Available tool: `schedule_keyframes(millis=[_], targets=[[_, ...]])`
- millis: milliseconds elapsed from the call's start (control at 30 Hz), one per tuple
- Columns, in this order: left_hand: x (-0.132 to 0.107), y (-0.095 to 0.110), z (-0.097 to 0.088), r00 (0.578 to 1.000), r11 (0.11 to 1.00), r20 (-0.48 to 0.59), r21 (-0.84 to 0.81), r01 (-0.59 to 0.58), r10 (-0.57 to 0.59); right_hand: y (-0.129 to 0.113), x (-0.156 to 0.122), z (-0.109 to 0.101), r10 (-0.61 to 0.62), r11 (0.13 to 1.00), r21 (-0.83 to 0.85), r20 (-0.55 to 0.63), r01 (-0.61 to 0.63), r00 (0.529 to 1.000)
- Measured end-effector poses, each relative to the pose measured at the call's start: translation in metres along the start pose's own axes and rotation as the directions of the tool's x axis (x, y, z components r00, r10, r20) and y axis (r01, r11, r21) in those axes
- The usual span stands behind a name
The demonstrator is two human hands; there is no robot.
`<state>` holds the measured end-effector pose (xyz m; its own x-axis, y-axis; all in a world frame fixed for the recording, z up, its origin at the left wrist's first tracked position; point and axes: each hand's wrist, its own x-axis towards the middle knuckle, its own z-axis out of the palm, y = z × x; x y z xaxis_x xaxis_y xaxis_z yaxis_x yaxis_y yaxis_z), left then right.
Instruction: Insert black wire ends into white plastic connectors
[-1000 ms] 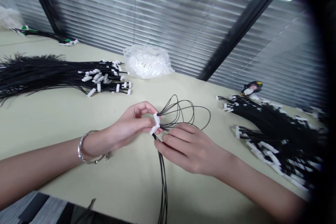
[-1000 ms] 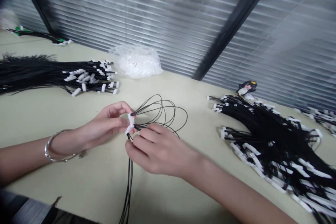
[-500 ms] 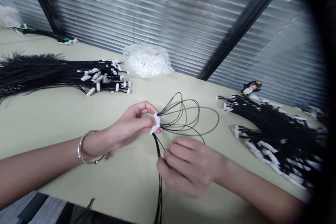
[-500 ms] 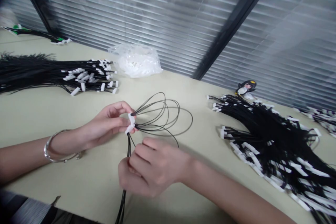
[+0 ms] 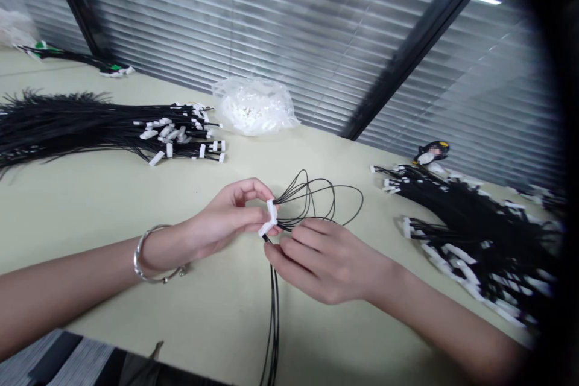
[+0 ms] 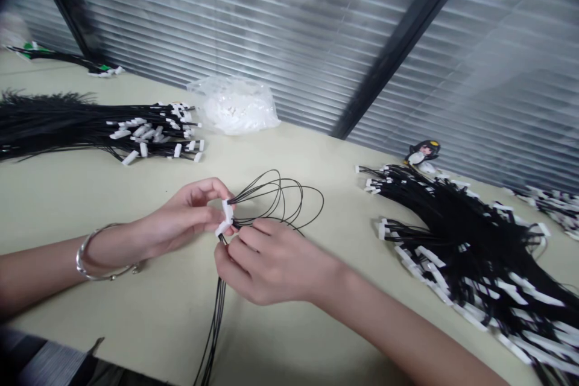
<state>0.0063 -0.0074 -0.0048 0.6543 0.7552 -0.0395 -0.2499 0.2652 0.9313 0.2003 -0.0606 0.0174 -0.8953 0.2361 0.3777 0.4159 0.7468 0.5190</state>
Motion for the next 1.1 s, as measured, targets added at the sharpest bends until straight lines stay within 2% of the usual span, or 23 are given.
schedule_keyframes(millis=[167,333,867,1100], targets=[[-0.0009,-0.0007,0.0027,0.999,0.999,0.024,0.041,-0.023,0.022,0.0018,-0.0011,0.0016,-0.119,0.992,-0.032,-0.039,0.118,0.992],[0.0001,-0.0012,0.0034,0.999,0.997,0.04,0.067,-0.033,0.03,0.0026,0.0,0.0037,-0.15,0.989,-0.028,-0.056,0.149,0.987],[-0.0023,0.0001,0.0057,0.996,0.998,0.082,0.061,-0.027,0.022,-0.0011,-0.0013,0.0028,-0.094,0.996,-0.006,-0.151,0.094,0.984],[-0.003,0.0005,0.0065,0.997,0.999,0.072,0.045,-0.014,0.01,-0.0052,-0.0046,0.0053,0.015,1.0,0.011,-0.202,-0.014,0.979]])
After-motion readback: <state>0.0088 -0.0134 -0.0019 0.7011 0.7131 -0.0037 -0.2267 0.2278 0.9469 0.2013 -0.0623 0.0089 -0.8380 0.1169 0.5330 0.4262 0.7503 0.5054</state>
